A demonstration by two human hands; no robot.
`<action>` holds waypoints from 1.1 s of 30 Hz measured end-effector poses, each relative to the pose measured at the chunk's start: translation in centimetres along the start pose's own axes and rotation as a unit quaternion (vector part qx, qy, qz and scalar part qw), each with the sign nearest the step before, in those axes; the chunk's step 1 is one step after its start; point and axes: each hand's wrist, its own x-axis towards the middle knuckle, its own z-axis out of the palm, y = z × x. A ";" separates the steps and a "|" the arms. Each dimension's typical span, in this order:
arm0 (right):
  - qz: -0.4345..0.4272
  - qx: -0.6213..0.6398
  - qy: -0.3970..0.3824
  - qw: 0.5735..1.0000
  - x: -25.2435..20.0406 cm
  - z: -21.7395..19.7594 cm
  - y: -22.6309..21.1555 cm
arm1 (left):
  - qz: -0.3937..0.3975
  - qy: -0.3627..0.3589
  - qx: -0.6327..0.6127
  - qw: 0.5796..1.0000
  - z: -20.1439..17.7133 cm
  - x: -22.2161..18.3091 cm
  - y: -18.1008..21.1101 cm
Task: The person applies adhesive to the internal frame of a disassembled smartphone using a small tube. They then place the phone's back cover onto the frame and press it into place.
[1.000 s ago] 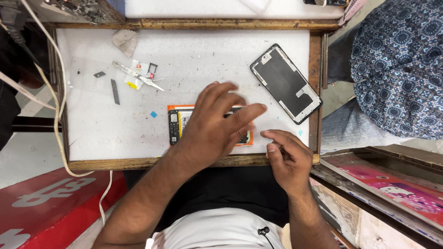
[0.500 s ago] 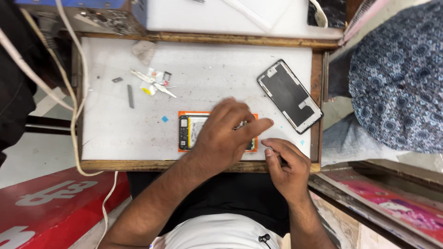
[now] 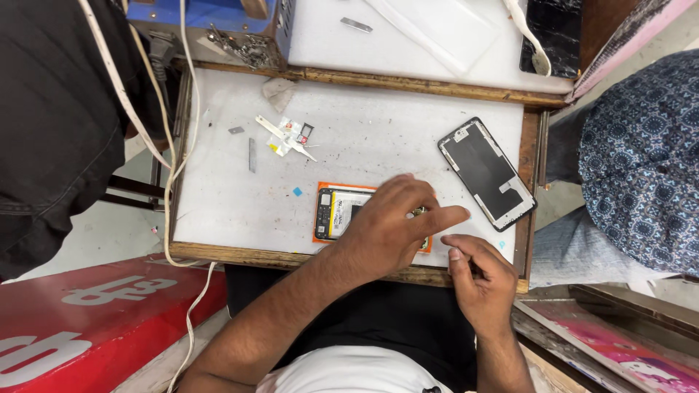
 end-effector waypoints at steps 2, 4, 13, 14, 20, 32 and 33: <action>-0.016 -0.009 0.005 1.000 0.0 0.0 0.1 | 0.020 -0.014 0.020 0.999 0.0 -0.1 0.1; -0.017 -0.007 0.008 1.000 0.0 0.0 0.2 | 0.043 -0.001 0.045 0.998 0.1 0.0 0.2; -0.002 0.023 0.011 1.000 -0.2 0.2 0.1 | -0.175 0.234 -0.103 0.951 -4.9 -2.7 -3.9; 0.000 0.021 0.012 1.000 -0.2 0.2 0.2 | -0.167 0.280 -0.047 0.944 -6.9 -3.0 -5.1; 0.006 0.005 0.003 1.000 -0.1 0.4 0.0 | -0.289 0.359 0.136 0.877 -15.4 -2.2 -8.8; -0.002 0.005 0.007 1.000 -0.1 0.4 0.0 | -0.217 0.285 0.281 0.891 -16.3 0.6 -11.2; -0.002 0.002 0.006 1.000 0.0 0.4 0.0 | -0.219 0.282 0.300 0.885 -16.4 0.8 -11.2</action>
